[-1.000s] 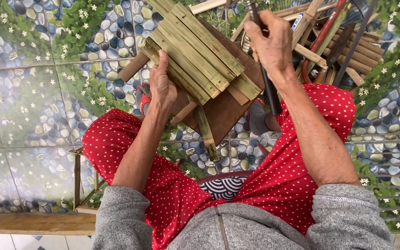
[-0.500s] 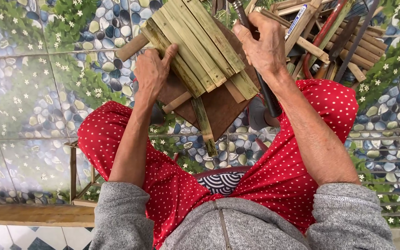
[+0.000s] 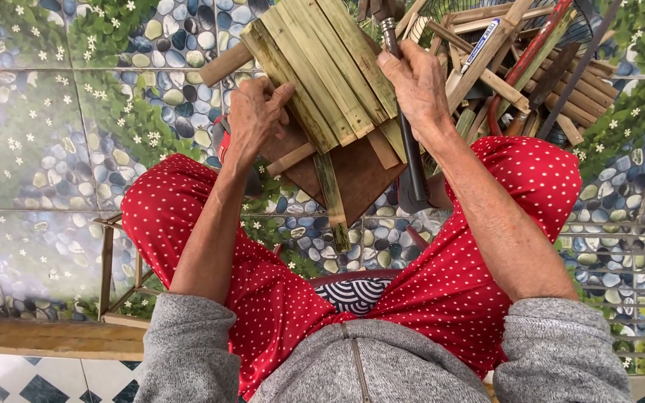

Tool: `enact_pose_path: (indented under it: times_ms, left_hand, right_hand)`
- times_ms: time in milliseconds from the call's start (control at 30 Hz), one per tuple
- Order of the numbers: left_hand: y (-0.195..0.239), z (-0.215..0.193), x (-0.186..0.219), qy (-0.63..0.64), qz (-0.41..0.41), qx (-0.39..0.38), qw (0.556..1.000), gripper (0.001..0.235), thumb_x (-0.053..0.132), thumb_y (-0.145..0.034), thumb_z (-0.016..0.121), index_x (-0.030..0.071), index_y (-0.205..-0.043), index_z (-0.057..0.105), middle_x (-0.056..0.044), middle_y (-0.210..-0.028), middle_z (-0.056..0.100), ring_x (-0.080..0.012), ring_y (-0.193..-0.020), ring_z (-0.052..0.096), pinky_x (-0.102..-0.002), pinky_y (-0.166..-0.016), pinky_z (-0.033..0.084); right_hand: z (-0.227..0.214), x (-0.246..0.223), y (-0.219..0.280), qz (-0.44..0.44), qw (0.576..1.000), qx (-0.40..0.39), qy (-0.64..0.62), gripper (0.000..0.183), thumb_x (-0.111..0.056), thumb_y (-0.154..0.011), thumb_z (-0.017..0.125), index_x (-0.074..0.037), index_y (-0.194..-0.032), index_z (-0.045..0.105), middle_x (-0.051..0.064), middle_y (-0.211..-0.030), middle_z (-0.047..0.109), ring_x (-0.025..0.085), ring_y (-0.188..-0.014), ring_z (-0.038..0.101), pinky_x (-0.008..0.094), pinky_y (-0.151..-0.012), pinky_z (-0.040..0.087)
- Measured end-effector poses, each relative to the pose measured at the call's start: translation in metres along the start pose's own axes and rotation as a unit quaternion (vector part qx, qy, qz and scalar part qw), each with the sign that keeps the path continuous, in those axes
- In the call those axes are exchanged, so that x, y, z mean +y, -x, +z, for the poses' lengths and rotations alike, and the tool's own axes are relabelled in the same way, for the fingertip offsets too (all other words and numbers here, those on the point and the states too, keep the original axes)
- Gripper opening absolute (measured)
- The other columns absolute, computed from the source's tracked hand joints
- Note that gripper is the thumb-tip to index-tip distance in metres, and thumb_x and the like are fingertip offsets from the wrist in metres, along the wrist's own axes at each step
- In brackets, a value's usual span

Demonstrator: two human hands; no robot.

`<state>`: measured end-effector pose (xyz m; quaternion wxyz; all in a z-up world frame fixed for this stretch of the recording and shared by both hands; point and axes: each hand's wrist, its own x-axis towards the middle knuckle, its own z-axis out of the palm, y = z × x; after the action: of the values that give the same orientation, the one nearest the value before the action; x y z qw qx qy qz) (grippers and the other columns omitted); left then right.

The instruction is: The person sits cross-legged and assembles a small bamboo structure by aligning bamboo slats on a wooden base and hammering nails to secure them. They repeatedly adjust the slats, hammer nails, and add more bamboo pieces to build the frame.

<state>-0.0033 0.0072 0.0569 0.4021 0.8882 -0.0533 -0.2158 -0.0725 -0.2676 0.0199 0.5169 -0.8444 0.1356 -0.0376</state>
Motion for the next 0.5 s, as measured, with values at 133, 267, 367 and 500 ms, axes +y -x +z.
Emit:
enact_pose_path:
  times_ms: [133, 267, 367, 500]
  left_hand:
    - [-0.007, 0.011, -0.015, 0.092, 0.035, -0.03, 0.995, 0.017, 0.015, -0.103, 0.069, 0.007, -0.09, 0.062, -0.01, -0.072, 0.076, -0.0146, -0.046, 0.071, -0.023, -0.04, 0.061]
    - [-0.007, 0.012, -0.011, 0.094, 0.028, -0.023, 0.995, 0.019, 0.014, -0.103, 0.069, 0.007, -0.088, 0.059, -0.009, -0.069, 0.075, -0.015, -0.045, 0.071, -0.024, -0.04, 0.061]
    - [-0.009, 0.012, -0.016, 0.094, 0.048, -0.019, 0.994, 0.012, 0.013, -0.105, 0.067, 0.005, -0.097, 0.063, -0.007, -0.073, 0.073, -0.013, -0.049, 0.07, -0.02, -0.04, 0.061]
    - [0.003, 0.002, -0.009, 0.062, 0.105, 0.019, 0.992, 0.017, 0.015, -0.106, 0.066, 0.006, -0.094, 0.061, -0.005, -0.074, 0.072, -0.0114, -0.05, 0.072, -0.019, -0.038, 0.062]
  right_hand:
    - [0.002, -0.006, 0.004, -0.066, 0.998, 0.005, -0.012, 0.022, -0.031, -0.11, 0.059, -0.011, -0.103, 0.062, -0.002, -0.088, 0.053, 0.012, -0.075, 0.049, 0.027, -0.065, 0.047]
    - [-0.002, -0.006, 0.004, -0.077, 0.997, 0.008, 0.025, 0.024, -0.033, -0.11, 0.06, -0.01, -0.106, 0.063, -0.002, -0.087, 0.059, 0.012, -0.071, 0.052, 0.027, -0.059, 0.048]
    - [-0.002, -0.006, 0.008, -0.063, 0.998, 0.005, 0.024, 0.027, -0.036, -0.113, 0.059, -0.011, -0.104, 0.063, -0.004, -0.082, 0.057, 0.009, -0.063, 0.046, 0.026, -0.053, 0.043]
    - [0.003, -0.014, 0.007, -0.105, 0.994, 0.023, 0.01, 0.027, -0.034, -0.111, 0.058, -0.008, -0.107, 0.064, 0.001, -0.087, 0.059, 0.013, -0.07, 0.05, 0.029, -0.058, 0.047]
